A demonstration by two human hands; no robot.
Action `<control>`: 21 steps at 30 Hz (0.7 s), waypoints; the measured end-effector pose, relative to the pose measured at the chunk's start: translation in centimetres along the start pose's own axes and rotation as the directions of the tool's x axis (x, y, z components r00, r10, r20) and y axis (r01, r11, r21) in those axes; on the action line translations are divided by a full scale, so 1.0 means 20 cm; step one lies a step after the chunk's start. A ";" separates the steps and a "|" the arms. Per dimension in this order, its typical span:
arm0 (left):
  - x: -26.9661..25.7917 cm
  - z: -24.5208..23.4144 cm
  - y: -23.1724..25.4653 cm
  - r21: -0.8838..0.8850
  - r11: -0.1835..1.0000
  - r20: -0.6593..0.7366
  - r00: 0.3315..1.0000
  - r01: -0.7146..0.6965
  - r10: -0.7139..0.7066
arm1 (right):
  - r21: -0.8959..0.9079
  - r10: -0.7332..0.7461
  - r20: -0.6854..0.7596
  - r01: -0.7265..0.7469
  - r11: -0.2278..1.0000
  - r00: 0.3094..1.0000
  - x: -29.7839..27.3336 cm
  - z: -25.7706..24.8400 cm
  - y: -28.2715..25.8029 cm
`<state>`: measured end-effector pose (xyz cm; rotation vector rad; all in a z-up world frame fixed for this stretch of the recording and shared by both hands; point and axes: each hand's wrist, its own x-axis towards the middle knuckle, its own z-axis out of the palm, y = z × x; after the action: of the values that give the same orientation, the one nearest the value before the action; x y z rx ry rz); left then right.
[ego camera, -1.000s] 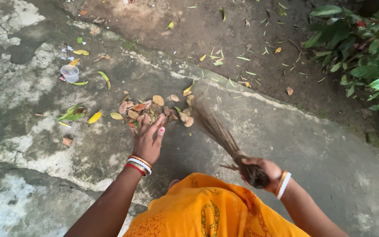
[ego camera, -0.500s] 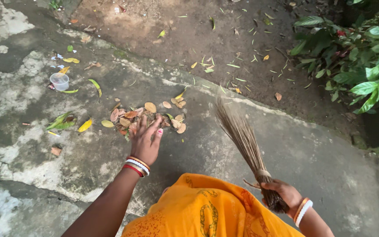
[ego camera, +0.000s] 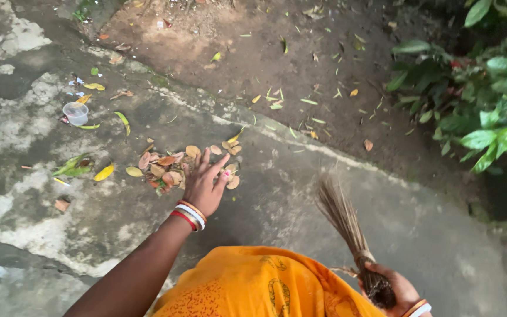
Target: The person sweeps fallen leaves, plastic debris, and trash across the ground using a hand broom.
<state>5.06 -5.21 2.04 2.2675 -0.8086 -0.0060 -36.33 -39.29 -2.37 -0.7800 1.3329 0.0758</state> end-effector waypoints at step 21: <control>0.08 0.69 0.81 0.051 0.996 -0.019 0.997 0.078 -0.077 | 0.105 0.003 0.144 -0.019 0.994 0.990 0.23 -0.80 -0.78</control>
<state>-5.83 -23.64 2.32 2.3438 -0.7192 -0.0019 -41.10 -61.38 0.26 -0.6649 1.1946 0.0684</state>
